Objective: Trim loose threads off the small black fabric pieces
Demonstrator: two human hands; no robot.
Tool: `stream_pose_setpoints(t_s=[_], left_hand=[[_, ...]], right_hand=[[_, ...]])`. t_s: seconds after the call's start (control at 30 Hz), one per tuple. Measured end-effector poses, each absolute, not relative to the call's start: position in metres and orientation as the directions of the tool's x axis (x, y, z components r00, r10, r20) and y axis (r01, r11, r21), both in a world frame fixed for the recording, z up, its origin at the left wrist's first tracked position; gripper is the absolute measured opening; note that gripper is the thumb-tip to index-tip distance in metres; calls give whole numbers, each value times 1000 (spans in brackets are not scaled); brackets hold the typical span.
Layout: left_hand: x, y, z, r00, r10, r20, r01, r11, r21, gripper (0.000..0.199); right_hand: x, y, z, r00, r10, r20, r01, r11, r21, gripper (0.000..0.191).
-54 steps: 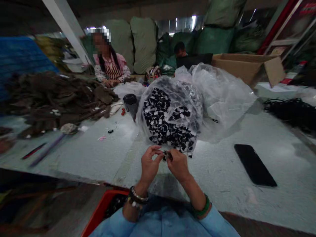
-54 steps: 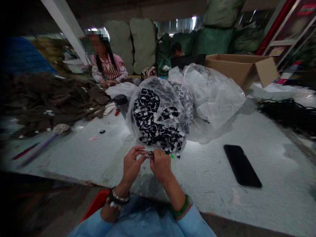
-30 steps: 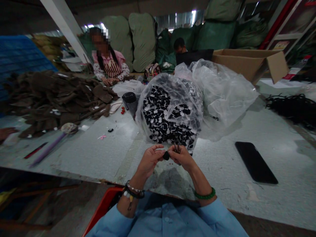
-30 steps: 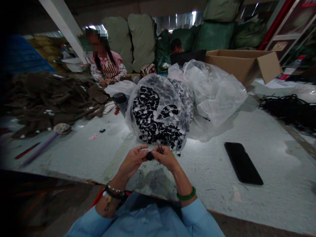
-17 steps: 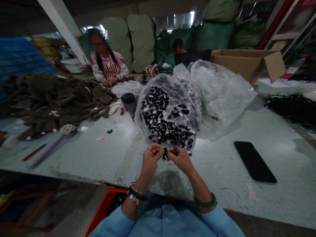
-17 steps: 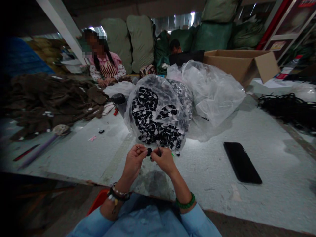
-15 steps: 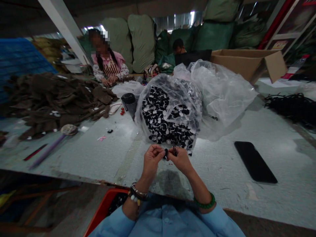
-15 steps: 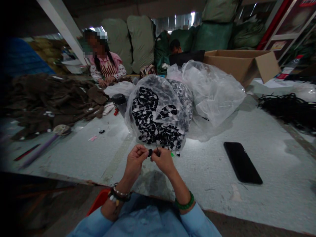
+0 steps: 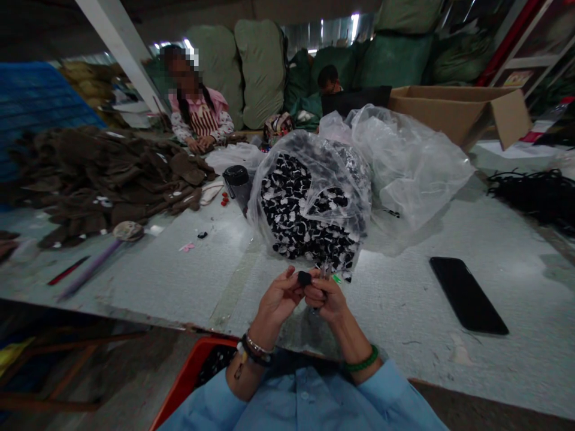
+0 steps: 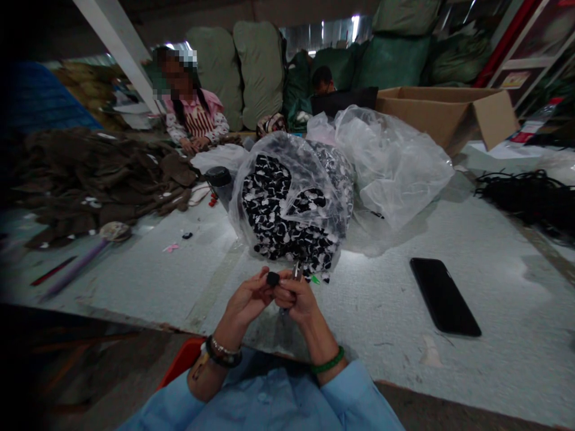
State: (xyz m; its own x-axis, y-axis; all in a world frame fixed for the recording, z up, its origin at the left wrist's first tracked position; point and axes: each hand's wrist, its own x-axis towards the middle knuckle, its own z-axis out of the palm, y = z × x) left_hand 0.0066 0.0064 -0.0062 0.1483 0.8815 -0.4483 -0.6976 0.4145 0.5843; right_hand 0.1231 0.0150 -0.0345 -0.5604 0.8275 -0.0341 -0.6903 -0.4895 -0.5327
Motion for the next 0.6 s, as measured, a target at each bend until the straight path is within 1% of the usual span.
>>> stream_pose_setpoints(t_s=[0.07,0.17,0.3,0.37,0.47,0.6], left_hand=[[8,5,-4,139,874,-466,-701,419,577,22],[10,4,-3,158,874,-460,-713,423,559,24],[9,4,-3,186,890,-417,-725,411,553,30],[8,4,-2,199,900,-387,-708,405,579,28],[5,3,-2,203,909,-365,-661,402,634,27],[1,3,-2,137,931,-340,-610,349,711,39]], right_hand=[[124,15,-36,-574,819,8,-704,-489,-515,16],[124,14,-34,-573,819,44,-733,-487,-476,17],[124,12,-29,-569,822,25,-745,-502,-440,17],[125,12,-26,-571,821,7,-723,-499,-478,18],[128,11,-23,-537,843,-24,-684,-452,-572,17],[131,11,-20,-501,863,-66,-653,-427,-626,16]])
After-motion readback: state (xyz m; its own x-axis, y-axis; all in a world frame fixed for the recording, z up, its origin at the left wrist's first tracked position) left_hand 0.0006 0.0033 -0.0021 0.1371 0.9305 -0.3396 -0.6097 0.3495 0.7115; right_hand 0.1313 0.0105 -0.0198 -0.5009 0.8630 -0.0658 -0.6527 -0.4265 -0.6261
